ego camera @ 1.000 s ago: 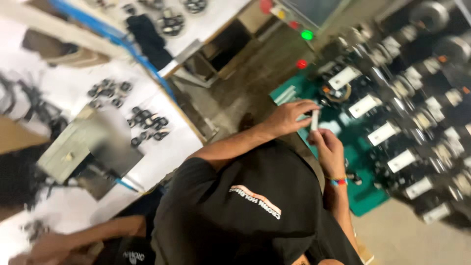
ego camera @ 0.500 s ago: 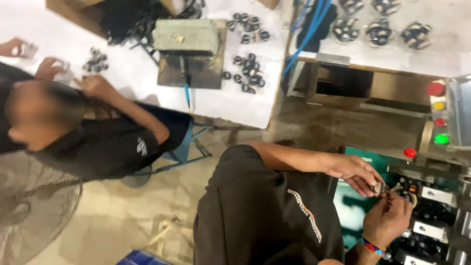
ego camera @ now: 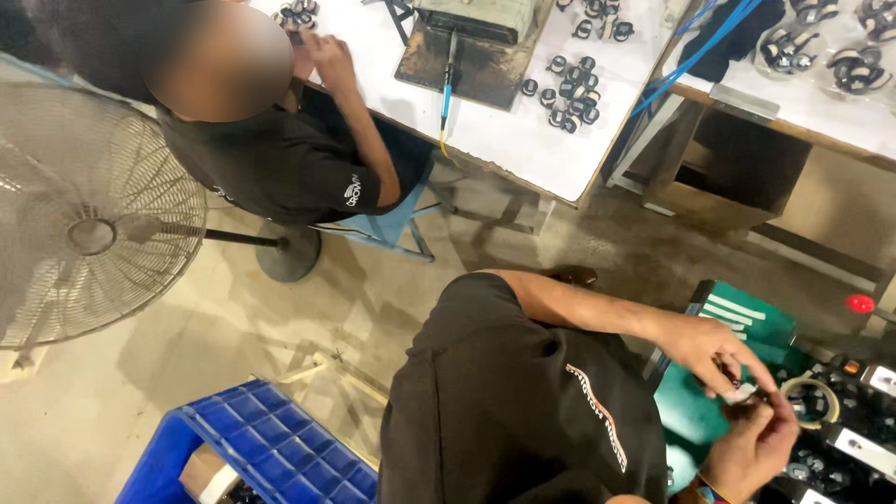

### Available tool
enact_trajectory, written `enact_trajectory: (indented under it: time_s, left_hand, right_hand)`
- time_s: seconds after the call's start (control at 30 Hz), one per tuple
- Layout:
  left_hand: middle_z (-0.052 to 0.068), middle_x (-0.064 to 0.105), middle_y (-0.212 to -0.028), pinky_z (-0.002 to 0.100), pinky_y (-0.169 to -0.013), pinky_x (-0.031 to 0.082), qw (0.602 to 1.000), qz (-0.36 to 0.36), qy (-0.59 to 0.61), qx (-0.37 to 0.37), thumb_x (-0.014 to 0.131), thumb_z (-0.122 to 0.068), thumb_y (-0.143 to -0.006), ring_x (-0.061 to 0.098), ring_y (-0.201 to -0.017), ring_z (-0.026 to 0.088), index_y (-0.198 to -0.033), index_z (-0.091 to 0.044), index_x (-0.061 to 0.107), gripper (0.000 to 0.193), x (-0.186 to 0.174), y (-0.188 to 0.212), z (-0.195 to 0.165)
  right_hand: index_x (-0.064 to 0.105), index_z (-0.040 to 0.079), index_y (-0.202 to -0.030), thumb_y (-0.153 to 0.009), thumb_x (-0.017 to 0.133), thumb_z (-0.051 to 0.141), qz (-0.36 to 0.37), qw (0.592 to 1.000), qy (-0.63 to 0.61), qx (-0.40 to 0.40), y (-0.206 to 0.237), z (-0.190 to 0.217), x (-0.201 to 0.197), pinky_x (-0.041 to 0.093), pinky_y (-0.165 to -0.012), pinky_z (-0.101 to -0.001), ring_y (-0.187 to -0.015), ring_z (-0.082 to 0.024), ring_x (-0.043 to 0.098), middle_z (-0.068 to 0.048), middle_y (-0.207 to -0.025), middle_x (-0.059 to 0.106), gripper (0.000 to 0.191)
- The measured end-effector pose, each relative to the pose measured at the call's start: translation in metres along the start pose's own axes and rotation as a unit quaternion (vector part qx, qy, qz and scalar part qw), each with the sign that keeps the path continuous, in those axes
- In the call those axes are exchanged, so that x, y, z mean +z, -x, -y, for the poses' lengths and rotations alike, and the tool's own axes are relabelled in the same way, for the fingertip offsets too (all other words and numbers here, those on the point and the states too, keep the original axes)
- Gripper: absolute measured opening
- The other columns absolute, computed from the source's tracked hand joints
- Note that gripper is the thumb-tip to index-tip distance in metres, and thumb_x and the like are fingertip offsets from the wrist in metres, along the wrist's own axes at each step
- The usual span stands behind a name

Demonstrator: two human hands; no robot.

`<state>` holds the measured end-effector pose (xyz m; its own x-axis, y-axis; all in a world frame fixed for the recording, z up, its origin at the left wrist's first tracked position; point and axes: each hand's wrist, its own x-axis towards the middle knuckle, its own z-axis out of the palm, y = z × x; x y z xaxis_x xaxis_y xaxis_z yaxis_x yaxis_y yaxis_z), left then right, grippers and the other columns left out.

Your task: The person sits at a multi-station bench machine, picks up small black cylindrical components, fits them into the machine's stations, and pulls a red-handled lever to cycle the machine. They use scissors to trim material at the stations and place finished components aside.

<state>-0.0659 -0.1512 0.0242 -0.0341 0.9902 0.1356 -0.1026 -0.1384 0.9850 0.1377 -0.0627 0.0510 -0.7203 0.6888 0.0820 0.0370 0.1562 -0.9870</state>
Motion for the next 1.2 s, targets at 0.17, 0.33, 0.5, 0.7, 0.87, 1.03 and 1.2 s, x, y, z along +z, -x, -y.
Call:
enact_trajectory:
  time_s: [0.17,0.33,0.5,0.7,0.87,1.03,1.2]
  left_hand:
    - [0.000,0.082,-0.105,0.029,-0.068,0.062,0.979,0.037,-0.196,0.052,0.081,-0.018,-0.082,0.071,-0.070,0.013,-0.159,-0.033,0.030,0.094,0.037,0.013,-0.003]
    - [0.005,0.077,-0.096,0.037,-0.069,0.054,0.969,0.089,-0.221,0.060,0.077,-0.011,-0.079,0.066,-0.072,0.018,-0.164,-0.032,0.028,0.100,0.069,0.023,0.003]
    - [0.010,0.075,-0.121,0.033,-0.070,0.061,0.977,0.104,-0.182,0.023,0.075,-0.013,-0.081,0.075,-0.074,0.019,-0.153,-0.023,0.042,0.080,0.101,0.024,0.021]
    - [0.014,0.073,-0.113,0.033,-0.073,0.061,0.978,0.040,-0.203,-0.016,0.073,-0.014,-0.086,0.077,-0.082,0.021,-0.128,-0.006,0.065,0.043,0.130,0.031,0.042]
    - [0.010,0.078,-0.100,0.029,-0.069,0.062,0.969,0.051,0.066,-0.232,0.079,-0.017,-0.090,0.078,-0.079,0.013,-0.117,0.003,0.069,0.036,0.136,0.022,0.060]
    - [0.008,0.078,-0.093,0.023,-0.060,0.056,0.954,0.081,-0.007,-0.289,0.080,-0.022,-0.091,0.070,-0.071,0.008,-0.118,0.001,0.071,0.037,0.146,0.024,0.060]
    - [0.003,0.076,-0.094,0.025,-0.056,0.056,0.963,0.090,-0.031,-0.251,0.081,-0.022,-0.085,0.071,-0.069,0.007,-0.116,-0.001,0.069,0.039,0.149,0.020,0.029]
  right_hand:
    - [0.060,-0.010,-0.136,-0.114,0.060,0.010,0.066,0.989,-0.003,0.129,0.038,-0.013,-0.037,0.054,-0.093,-0.0274,-0.105,-0.015,0.066,-0.013,-0.121,0.068,0.030]
    - [0.070,-0.006,-0.120,-0.106,0.072,0.013,0.008,0.973,0.203,0.106,0.078,0.005,-0.044,0.052,-0.083,-0.0300,-0.093,-0.016,0.066,-0.014,-0.102,0.072,0.023]
    - [0.073,0.001,-0.105,-0.105,0.074,0.011,-0.095,0.931,0.353,0.011,0.110,0.028,-0.030,0.054,-0.079,-0.0363,-0.087,-0.025,0.070,-0.014,-0.094,0.072,0.010]
    - [0.067,0.002,-0.125,-0.098,0.067,0.002,-0.164,0.908,0.383,-0.041,0.135,0.040,-0.009,0.053,-0.082,-0.0442,-0.097,-0.039,0.066,-0.019,-0.112,0.067,0.026]
    - [0.061,0.003,-0.131,-0.092,0.071,0.007,-0.165,0.918,0.356,0.057,0.146,0.035,-0.007,0.053,-0.078,-0.0468,-0.098,-0.040,0.067,-0.018,-0.110,0.067,0.040]
    - [0.064,0.006,-0.127,-0.091,0.072,0.010,-0.168,0.919,0.340,0.107,0.161,0.027,-0.017,0.053,-0.077,-0.0454,-0.097,-0.036,0.068,-0.015,-0.107,0.068,0.037]
    - [0.067,0.007,-0.121,-0.088,0.073,0.010,-0.196,0.897,0.383,0.103,0.162,0.032,-0.019,0.054,-0.073,-0.0449,-0.091,-0.035,0.068,-0.012,-0.102,0.068,0.033]
